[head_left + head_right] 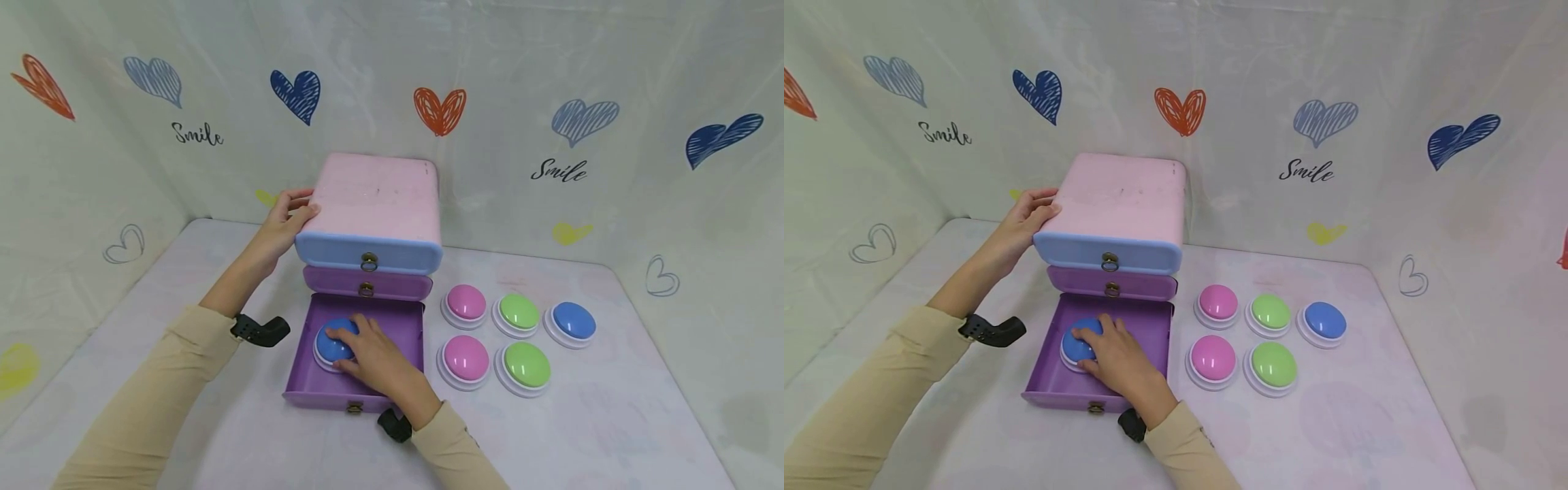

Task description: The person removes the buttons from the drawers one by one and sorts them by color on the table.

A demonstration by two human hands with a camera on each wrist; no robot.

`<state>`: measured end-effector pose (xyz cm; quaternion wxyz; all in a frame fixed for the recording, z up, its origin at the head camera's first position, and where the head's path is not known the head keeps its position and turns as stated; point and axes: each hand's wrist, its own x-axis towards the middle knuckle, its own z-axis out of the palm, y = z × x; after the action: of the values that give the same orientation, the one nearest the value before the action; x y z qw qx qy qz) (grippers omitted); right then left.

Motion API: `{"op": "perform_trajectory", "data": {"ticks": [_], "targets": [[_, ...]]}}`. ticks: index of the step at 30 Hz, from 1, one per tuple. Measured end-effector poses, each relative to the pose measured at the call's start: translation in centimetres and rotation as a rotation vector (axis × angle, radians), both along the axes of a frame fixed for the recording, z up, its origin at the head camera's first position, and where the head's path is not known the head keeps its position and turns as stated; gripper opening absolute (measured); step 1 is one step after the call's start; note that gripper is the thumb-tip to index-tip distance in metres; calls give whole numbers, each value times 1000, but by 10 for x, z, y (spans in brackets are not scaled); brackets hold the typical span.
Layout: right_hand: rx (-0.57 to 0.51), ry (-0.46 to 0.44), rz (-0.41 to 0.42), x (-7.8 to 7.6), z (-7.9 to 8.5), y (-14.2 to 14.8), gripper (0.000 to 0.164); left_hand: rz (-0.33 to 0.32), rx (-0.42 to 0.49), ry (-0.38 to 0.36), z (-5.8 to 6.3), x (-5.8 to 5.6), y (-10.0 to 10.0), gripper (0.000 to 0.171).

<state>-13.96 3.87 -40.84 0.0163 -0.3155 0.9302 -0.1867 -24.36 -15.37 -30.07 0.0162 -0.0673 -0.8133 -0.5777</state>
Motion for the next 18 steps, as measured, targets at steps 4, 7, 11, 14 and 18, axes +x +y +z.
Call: {"op": "perform_trajectory", "data": {"ticks": [4,7,11,14,18], "targets": [[5,21,-15,0,1,0,50,-2,0,-1,0,1,0,56],[14,42,-29,1,1,-1,51,-1,-1,-3,0,1,0,56],[25,65,-44,2,1,-1,52,-1,0,-5,0,1,0,56],[35,90,-50,2,1,-1,52,1,-1,-8,0,2,0,56],[51,117,-57,3,1,-2,52,1,-4,-10,0,2,0,56]]}}
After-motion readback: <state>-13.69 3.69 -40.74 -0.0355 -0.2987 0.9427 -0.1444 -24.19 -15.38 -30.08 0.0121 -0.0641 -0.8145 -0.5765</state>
